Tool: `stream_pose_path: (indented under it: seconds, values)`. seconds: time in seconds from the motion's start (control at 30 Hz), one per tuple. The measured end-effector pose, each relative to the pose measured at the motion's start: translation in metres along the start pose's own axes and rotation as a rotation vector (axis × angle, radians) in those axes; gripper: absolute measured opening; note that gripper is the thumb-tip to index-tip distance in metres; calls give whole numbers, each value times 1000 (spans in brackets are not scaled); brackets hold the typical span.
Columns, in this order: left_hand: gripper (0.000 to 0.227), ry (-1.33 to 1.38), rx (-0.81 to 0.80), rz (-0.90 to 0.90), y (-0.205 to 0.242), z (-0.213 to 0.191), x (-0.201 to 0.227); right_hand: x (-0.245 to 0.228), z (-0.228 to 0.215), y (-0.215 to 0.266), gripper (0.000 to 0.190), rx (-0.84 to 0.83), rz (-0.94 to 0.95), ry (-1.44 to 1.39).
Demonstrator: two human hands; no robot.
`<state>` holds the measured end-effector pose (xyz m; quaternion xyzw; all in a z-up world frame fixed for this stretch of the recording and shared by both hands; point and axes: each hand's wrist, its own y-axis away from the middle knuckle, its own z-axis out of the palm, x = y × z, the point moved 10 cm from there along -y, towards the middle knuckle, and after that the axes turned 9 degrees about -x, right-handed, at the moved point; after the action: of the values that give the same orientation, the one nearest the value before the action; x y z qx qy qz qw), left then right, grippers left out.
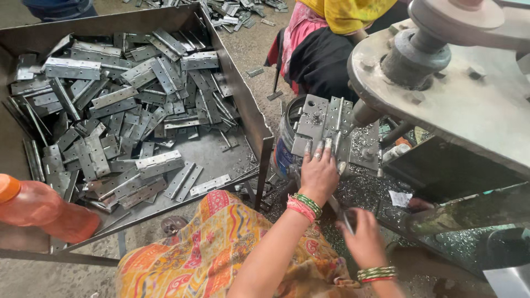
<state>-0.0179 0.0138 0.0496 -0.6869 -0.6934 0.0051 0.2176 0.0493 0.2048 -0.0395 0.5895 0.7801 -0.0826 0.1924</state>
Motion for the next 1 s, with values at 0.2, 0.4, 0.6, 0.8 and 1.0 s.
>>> stream_pose_path:
  seconds: [0.2, 0.4, 0.6, 0.8, 1.0]
  values:
    - [37, 62, -90, 20, 6, 6, -8, 42, 96, 27, 74, -228, 157, 139]
    - [39, -47, -3, 74, 3, -1, -8, 35, 49, -26, 78, -378, 100, 50]
    - [36, -44, -79, 29, -22, 11, -9, 38, 73, 11, 70, -350, 209, 17]
    - [35, -25, -52, 72, 8, 5, -5, 38, 97, 26, 66, -391, 195, 73]
    - [31, -46, -25, 62, -17, 11, -5, 35, 43, -21, 71, -481, 131, 178]
